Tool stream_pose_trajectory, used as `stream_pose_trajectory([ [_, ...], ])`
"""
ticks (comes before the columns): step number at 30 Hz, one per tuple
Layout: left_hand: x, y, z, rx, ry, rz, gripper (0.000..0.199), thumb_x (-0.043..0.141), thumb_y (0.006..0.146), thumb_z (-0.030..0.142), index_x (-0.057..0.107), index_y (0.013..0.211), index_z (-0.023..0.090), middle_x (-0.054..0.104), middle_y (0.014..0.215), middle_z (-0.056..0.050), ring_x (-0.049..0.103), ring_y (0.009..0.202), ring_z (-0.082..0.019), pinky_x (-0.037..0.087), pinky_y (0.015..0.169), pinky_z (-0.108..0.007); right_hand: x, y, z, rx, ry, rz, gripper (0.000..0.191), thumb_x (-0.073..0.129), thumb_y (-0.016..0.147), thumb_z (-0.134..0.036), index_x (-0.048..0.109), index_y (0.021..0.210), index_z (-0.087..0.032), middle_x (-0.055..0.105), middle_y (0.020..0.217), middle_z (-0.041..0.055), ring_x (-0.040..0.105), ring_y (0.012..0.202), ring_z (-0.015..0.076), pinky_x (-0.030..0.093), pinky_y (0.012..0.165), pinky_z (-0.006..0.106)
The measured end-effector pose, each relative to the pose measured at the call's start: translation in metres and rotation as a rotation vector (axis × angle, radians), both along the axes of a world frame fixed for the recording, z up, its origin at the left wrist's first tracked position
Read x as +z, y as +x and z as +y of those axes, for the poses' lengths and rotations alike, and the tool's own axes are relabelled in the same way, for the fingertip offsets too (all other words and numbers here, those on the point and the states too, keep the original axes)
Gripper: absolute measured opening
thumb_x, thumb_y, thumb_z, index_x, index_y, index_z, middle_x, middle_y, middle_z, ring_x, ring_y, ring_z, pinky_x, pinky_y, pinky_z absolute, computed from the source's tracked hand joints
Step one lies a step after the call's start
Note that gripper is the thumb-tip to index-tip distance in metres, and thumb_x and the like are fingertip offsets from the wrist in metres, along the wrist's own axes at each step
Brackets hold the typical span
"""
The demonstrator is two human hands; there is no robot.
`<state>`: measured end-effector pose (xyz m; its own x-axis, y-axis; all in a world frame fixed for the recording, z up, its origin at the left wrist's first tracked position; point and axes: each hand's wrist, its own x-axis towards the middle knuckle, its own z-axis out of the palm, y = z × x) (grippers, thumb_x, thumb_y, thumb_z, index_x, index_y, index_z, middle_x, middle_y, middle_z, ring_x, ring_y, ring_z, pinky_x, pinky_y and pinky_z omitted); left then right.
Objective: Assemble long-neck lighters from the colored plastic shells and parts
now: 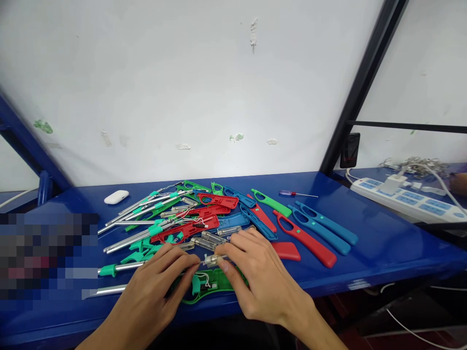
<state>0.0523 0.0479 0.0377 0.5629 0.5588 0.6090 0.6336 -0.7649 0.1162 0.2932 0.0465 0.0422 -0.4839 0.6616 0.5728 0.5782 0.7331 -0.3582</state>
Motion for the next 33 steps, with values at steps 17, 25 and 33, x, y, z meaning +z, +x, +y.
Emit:
stream_pose_trajectory([
  [17, -0.002, -0.002, 0.002, -0.023, 0.062, 0.025, 0.024, 0.038, 0.111, 0.013, 0.06, 0.107, 0.021, 0.069, 0.09, -0.001, 0.068, 0.079, -0.021, 0.059, 0.083, -0.04, 0.001, 0.0, -0.001, 0.012, 0.035, -0.039, 0.02, 0.05, 0.108, -0.021, 0.068, 0.116, -0.021, 0.073, 0.099, 0.0062, 0.068, 0.092, 0.0241, 0.05, 0.091, 0.043],
  [25, -0.002, -0.003, 0.001, -0.031, 0.046, 0.025, 0.026, 0.041, 0.109, 0.009, 0.065, 0.107, 0.02, 0.068, 0.088, -0.002, 0.063, 0.078, -0.021, 0.058, 0.076, -0.037, 0.001, -0.001, 0.0, 0.032, 0.065, -0.065, 0.021, 0.05, 0.109, -0.021, 0.068, 0.118, -0.021, 0.073, 0.1, 0.007, 0.068, 0.093, 0.0246, 0.05, 0.091, 0.043],
  [33, 0.003, -0.008, -0.009, 0.032, 0.015, -0.067, 0.034, 0.048, 0.102, 0.006, 0.062, 0.129, 0.02, 0.068, 0.114, -0.008, 0.064, 0.104, -0.024, 0.059, 0.09, -0.04, 0.002, -0.001, -0.001, -0.03, -0.008, -0.027, 0.019, 0.052, 0.107, -0.023, 0.07, 0.111, -0.021, 0.07, 0.093, 0.0049, 0.063, 0.085, 0.0236, 0.045, 0.084, 0.042],
])
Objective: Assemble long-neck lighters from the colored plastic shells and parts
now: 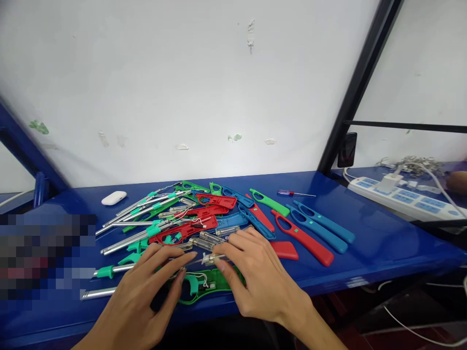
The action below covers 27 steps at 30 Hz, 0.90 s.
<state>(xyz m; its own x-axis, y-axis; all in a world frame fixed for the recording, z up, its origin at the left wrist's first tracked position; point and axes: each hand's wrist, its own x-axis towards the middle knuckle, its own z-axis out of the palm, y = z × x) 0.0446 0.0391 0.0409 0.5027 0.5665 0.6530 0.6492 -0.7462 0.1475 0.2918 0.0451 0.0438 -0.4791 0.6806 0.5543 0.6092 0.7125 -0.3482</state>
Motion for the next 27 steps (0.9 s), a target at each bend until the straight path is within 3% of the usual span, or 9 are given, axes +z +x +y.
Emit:
stream_pose_trajectory([
  [7, 0.0021, -0.0066, -0.0054, 0.067, -0.012, 0.057, 0.022, 0.053, 0.1, 0.013, 0.066, 0.117, 0.022, 0.066, 0.105, -0.009, 0.064, 0.094, -0.027, 0.062, 0.076, -0.043, -0.0008, -0.0004, 0.0019, 0.004, -0.006, 0.01, 0.019, 0.052, 0.108, -0.022, 0.07, 0.11, -0.02, 0.071, 0.093, 0.0049, 0.063, 0.086, 0.0228, 0.044, 0.085, 0.042],
  [12, -0.0001, -0.0071, -0.006, 0.119, -0.025, 0.065, 0.022, 0.054, 0.101, 0.018, 0.061, 0.121, 0.023, 0.068, 0.108, -0.009, 0.066, 0.095, -0.029, 0.062, 0.074, -0.043, -0.0003, -0.0009, 0.0011, 0.007, -0.012, 0.014, 0.018, 0.053, 0.107, -0.023, 0.071, 0.11, -0.02, 0.072, 0.095, 0.0053, 0.063, 0.087, 0.0228, 0.045, 0.085, 0.042],
  [18, -0.0007, -0.0063, -0.0069, 0.094, -0.022, 0.07, 0.018, 0.05, 0.101, 0.015, 0.062, 0.11, 0.025, 0.066, 0.105, -0.007, 0.066, 0.092, -0.025, 0.062, 0.071, -0.036, -0.0013, -0.0002, 0.0005, 0.004, -0.008, 0.017, 0.019, 0.053, 0.107, -0.023, 0.071, 0.11, -0.02, 0.072, 0.095, 0.0055, 0.063, 0.087, 0.0228, 0.045, 0.086, 0.042],
  [27, -0.0019, -0.0067, -0.0078, 0.095, -0.007, 0.069, 0.018, 0.049, 0.102, 0.016, 0.065, 0.104, 0.025, 0.067, 0.101, -0.007, 0.066, 0.09, -0.026, 0.061, 0.067, -0.036, -0.0006, -0.0009, 0.0012, 0.011, -0.016, 0.017, 0.016, 0.053, 0.107, -0.022, 0.069, 0.11, -0.02, 0.072, 0.095, 0.0046, 0.064, 0.086, 0.0226, 0.044, 0.085, 0.042],
])
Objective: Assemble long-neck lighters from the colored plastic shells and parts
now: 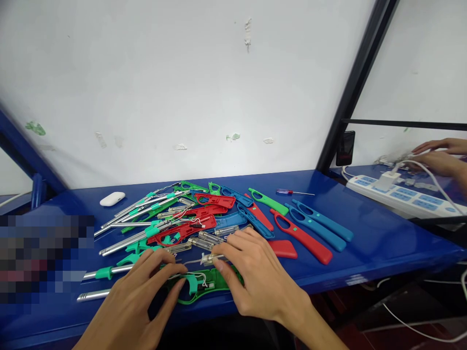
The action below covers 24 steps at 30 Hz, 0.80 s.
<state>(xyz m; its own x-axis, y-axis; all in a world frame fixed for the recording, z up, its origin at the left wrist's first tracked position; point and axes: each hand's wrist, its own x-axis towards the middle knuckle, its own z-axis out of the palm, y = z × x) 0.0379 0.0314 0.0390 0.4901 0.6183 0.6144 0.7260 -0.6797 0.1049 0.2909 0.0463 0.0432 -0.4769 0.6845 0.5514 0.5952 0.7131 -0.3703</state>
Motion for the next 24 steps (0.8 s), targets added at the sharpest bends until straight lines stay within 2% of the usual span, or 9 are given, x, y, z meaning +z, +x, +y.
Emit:
stream_pose_trajectory([
  [11, 0.0015, 0.0018, 0.0007, -0.043, -0.027, -0.011, 0.017, 0.048, 0.103, 0.013, 0.059, 0.101, 0.025, 0.067, 0.097, -0.005, 0.066, 0.088, -0.024, 0.057, 0.067, -0.032, 0.0005, -0.0001, 0.0001, -0.007, -0.009, -0.003, 0.017, 0.054, 0.107, -0.023, 0.07, 0.109, -0.021, 0.071, 0.094, 0.0047, 0.062, 0.086, 0.0226, 0.045, 0.084, 0.041],
  [18, -0.0016, 0.0007, 0.0005, -0.071, -0.028, 0.037, 0.02, 0.045, 0.103, 0.008, 0.058, 0.096, 0.022, 0.063, 0.096, -0.005, 0.064, 0.088, -0.022, 0.059, 0.069, -0.032, -0.0001, 0.0001, -0.0011, -0.033, -0.021, -0.02, 0.02, 0.054, 0.107, -0.025, 0.073, 0.106, -0.02, 0.068, 0.091, 0.0052, 0.06, 0.084, 0.0232, 0.045, 0.083, 0.042],
  [24, -0.0015, 0.0017, -0.002, -0.05, -0.051, 0.049, 0.022, 0.044, 0.103, 0.007, 0.059, 0.095, 0.022, 0.063, 0.103, -0.007, 0.064, 0.092, -0.022, 0.06, 0.073, -0.033, 0.0026, 0.0027, -0.0003, -0.011, -0.048, 0.025, 0.028, 0.053, 0.109, -0.025, 0.07, 0.131, -0.027, 0.074, 0.105, 0.004, 0.066, 0.096, 0.0236, 0.047, 0.093, 0.043],
])
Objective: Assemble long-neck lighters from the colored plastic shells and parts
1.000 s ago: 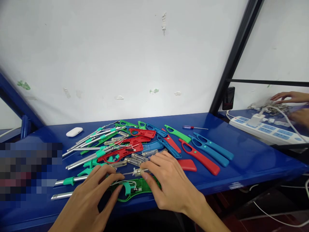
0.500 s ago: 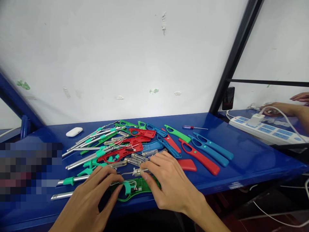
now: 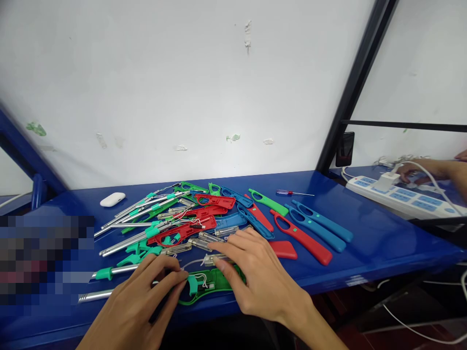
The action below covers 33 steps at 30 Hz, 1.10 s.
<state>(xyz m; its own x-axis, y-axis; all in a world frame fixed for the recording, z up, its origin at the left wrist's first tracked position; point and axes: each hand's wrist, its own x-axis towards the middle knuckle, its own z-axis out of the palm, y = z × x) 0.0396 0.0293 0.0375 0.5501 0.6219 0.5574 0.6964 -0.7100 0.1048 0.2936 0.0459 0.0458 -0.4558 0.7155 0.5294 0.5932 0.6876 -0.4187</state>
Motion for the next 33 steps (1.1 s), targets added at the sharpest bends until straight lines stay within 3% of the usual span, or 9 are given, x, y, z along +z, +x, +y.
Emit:
stream_pose_trajectory([
  [6, 0.001, 0.0, -0.001, -0.032, 0.004, -0.009, 0.023, 0.043, 0.103, 0.007, 0.059, 0.099, 0.023, 0.066, 0.103, -0.005, 0.065, 0.091, -0.021, 0.06, 0.076, -0.032, 0.003, 0.004, -0.002, 0.01, -0.047, 0.065, 0.017, 0.055, 0.109, -0.025, 0.071, 0.11, -0.026, 0.076, 0.101, 0.0001, 0.067, 0.093, 0.0204, 0.046, 0.09, 0.039],
  [15, -0.006, -0.003, -0.001, 0.026, 0.098, 0.093, 0.032, 0.044, 0.105, 0.012, 0.06, 0.132, 0.02, 0.073, 0.108, -0.006, 0.069, 0.099, -0.026, 0.063, 0.078, -0.037, -0.002, 0.015, -0.01, -0.013, -0.124, -0.038, 0.015, 0.059, 0.109, -0.025, 0.071, 0.114, -0.03, 0.075, 0.108, -0.0025, 0.065, 0.101, 0.0191, 0.042, 0.097, 0.039],
  [20, -0.005, -0.003, -0.001, -0.01, 0.011, 0.073, 0.031, 0.043, 0.102, 0.006, 0.064, 0.119, 0.022, 0.069, 0.104, -0.005, 0.067, 0.094, -0.023, 0.063, 0.076, -0.034, -0.004, 0.019, -0.009, 0.057, -0.111, -0.074, 0.02, 0.058, 0.11, -0.024, 0.071, 0.123, -0.032, 0.076, 0.111, -0.0032, 0.065, 0.102, 0.0183, 0.041, 0.095, 0.037],
  [33, -0.005, 0.001, 0.0, -0.015, -0.01, 0.046, 0.03, 0.043, 0.1, 0.003, 0.061, 0.112, 0.023, 0.065, 0.104, -0.005, 0.065, 0.094, -0.024, 0.062, 0.08, -0.037, -0.007, 0.021, -0.008, 0.071, -0.082, -0.058, 0.023, 0.063, 0.108, -0.025, 0.076, 0.127, -0.032, 0.076, 0.109, -0.0014, 0.066, 0.102, 0.0181, 0.044, 0.091, 0.035],
])
